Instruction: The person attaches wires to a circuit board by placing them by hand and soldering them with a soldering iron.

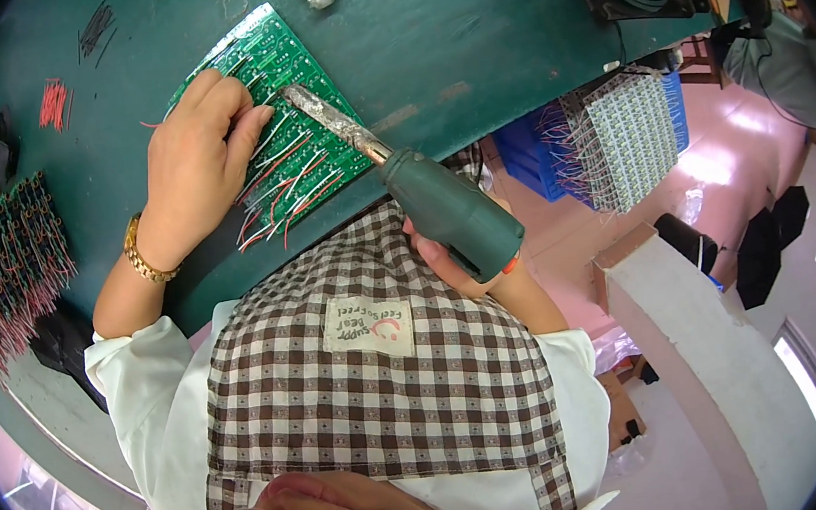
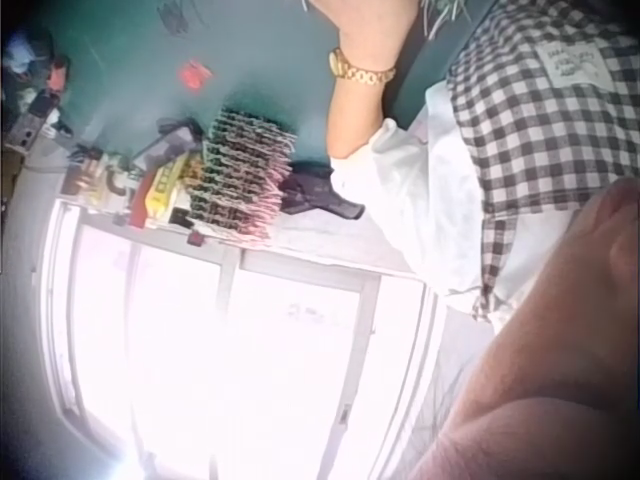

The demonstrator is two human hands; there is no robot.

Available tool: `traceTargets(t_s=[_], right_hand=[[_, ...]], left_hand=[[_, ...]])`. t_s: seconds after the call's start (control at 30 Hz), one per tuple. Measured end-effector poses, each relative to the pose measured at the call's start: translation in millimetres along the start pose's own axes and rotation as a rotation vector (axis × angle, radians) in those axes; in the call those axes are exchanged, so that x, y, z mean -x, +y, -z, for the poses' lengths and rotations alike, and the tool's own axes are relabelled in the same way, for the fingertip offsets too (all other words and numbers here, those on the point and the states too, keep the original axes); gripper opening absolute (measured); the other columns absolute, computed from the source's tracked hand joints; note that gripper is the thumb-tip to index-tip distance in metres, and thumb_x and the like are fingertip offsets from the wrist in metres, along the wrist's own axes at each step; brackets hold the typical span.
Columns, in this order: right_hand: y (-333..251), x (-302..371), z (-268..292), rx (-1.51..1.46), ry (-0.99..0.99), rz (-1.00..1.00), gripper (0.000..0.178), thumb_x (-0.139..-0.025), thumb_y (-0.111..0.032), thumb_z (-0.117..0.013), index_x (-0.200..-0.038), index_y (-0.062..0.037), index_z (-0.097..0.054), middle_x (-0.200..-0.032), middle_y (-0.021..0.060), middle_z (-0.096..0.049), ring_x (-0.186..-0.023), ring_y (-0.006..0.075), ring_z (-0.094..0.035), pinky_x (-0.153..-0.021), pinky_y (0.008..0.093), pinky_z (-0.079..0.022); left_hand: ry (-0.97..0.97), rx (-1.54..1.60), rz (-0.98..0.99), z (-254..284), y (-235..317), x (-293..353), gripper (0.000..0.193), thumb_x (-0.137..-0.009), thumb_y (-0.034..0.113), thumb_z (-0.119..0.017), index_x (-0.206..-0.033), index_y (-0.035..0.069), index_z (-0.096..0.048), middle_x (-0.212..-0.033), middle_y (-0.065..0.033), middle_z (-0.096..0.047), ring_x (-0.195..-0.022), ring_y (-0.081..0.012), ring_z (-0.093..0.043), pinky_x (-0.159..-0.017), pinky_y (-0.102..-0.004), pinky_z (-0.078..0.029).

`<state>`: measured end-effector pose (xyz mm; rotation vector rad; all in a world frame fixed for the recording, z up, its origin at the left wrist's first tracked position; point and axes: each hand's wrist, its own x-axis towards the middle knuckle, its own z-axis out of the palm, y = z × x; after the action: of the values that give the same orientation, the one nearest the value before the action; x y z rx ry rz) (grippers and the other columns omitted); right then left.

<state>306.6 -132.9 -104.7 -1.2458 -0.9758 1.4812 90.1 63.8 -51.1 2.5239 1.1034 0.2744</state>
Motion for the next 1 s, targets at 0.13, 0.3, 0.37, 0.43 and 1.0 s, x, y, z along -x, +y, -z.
traceTargets(t_s=[0.13,0.3,0.37,0.43,1.0], right_hand=[[-3.9,0.8,-0.9,0.022,0.002,-0.012,0.04,-0.088,-0.026,-0.065,-0.116,0.0,-0.053,-0.098,0.0097,-0.059,-0.083,0.014,-0.056,-0.078,0.0299,-0.048],[1.1,-4.2,-10.1,0.049,0.1,0.131,0.025,-0.077,0.001,-0.065,-0.102,0.0005,-0.065,-0.088,0.0091,-0.068,-0.075,0.0169,-0.066,-0.068,0.029,-0.054],[1.2,-3.8,-12.5,0.064,0.105,0.13,0.025,-0.077,0.0,-0.065,-0.102,0.0004,-0.065,-0.088,0.0095,-0.068,-0.076,0.017,-0.067,-0.069,0.029,-0.054],[-1.1,-1.8,-13.9,0.094,0.096,0.101,0.025,-0.078,-0.001,-0.065,-0.103,0.0002,-0.065,-0.09,0.0094,-0.068,-0.078,0.0165,-0.066,-0.07,0.0285,-0.053],[-5.9,5.4,-22.0,-0.075,0.065,0.041,0.022,-0.085,-0.006,-0.062,-0.107,-0.0001,-0.06,-0.086,0.0051,-0.062,-0.074,0.0118,-0.058,-0.069,0.0261,-0.049]], left_hand=[[0.005,0.001,-0.007,0.3,-1.5,1.4,0.017,-0.085,0.017,-0.067,-0.081,0.005,-0.054,-0.082,-0.0095,-0.054,-0.069,-0.0326,-0.058,-0.057,-0.0417,-0.047],[0.001,-0.007,-0.012,0.5,-3.8,4.8,0.017,-0.085,0.017,-0.067,-0.081,0.005,-0.055,-0.082,-0.0095,-0.055,-0.069,-0.0323,-0.058,-0.058,-0.0416,-0.047],[-0.004,-0.009,-0.006,0.5,-4.6,7.0,0.017,-0.085,0.017,-0.067,-0.081,0.005,-0.055,-0.082,-0.0095,-0.055,-0.069,-0.0322,-0.058,-0.058,-0.0416,-0.047],[-0.007,-0.011,-0.002,0.6,-5.6,9.2,0.017,-0.085,0.017,-0.067,-0.081,0.005,-0.055,-0.082,-0.0095,-0.055,-0.07,-0.0321,-0.058,-0.058,-0.0417,-0.047],[0.007,-0.005,-0.022,-0.5,-8.9,15.5,0.019,-0.084,0.019,-0.068,-0.08,0.005,-0.056,-0.081,-0.0098,-0.055,-0.07,-0.0327,-0.058,-0.059,-0.0421,-0.047]])
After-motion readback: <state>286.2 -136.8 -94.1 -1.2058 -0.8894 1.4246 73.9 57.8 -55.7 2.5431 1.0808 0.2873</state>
